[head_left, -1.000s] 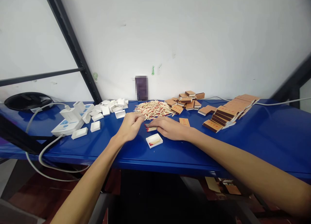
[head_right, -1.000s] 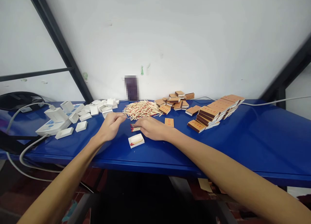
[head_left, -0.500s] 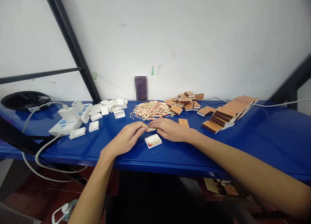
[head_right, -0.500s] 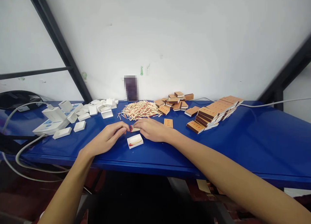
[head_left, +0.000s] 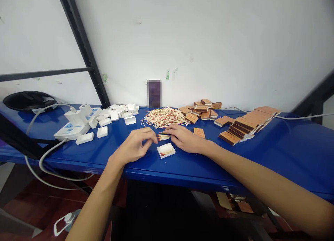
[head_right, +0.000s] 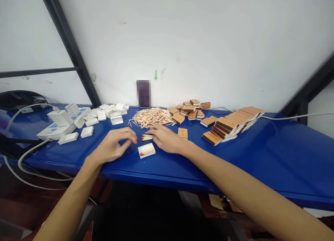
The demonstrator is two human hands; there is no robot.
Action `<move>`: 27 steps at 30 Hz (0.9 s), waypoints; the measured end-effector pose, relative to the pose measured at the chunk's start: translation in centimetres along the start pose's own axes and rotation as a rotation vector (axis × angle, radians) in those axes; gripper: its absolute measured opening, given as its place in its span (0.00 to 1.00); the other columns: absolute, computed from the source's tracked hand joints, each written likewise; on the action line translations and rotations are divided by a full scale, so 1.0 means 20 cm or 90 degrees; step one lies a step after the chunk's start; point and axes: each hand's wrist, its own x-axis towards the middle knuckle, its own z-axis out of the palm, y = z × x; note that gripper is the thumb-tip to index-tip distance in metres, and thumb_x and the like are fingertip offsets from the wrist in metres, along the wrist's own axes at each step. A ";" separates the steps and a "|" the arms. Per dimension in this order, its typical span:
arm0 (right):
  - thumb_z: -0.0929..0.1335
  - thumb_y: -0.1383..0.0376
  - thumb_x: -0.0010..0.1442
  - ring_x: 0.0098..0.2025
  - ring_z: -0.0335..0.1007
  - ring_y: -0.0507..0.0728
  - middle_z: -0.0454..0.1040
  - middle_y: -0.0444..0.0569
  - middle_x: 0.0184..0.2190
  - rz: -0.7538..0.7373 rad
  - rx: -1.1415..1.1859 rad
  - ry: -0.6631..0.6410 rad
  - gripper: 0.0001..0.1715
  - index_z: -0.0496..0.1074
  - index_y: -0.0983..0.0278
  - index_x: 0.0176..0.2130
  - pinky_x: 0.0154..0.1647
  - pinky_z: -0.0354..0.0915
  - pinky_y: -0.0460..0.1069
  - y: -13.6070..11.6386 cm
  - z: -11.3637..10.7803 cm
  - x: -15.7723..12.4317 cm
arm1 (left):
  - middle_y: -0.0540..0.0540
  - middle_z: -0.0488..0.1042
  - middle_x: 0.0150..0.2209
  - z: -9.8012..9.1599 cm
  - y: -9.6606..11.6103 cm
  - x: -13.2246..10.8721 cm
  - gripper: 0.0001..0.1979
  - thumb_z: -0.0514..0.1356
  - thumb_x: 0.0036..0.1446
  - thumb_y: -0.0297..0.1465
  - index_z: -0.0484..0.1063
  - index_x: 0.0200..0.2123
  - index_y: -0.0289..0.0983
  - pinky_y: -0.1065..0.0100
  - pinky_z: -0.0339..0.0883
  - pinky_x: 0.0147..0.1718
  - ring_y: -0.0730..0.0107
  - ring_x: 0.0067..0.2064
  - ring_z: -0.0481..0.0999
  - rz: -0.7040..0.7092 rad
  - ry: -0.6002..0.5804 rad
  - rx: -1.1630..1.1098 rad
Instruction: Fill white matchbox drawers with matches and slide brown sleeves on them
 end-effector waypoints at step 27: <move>0.59 0.72 0.65 0.49 0.68 0.62 0.74 0.58 0.46 -0.034 -0.115 -0.016 0.22 0.73 0.69 0.53 0.51 0.64 0.59 -0.02 -0.01 0.01 | 0.47 0.75 0.37 0.03 0.02 0.01 0.21 0.51 0.66 0.48 0.76 0.45 0.39 0.66 0.62 0.37 0.66 0.36 0.72 -0.205 -0.126 0.003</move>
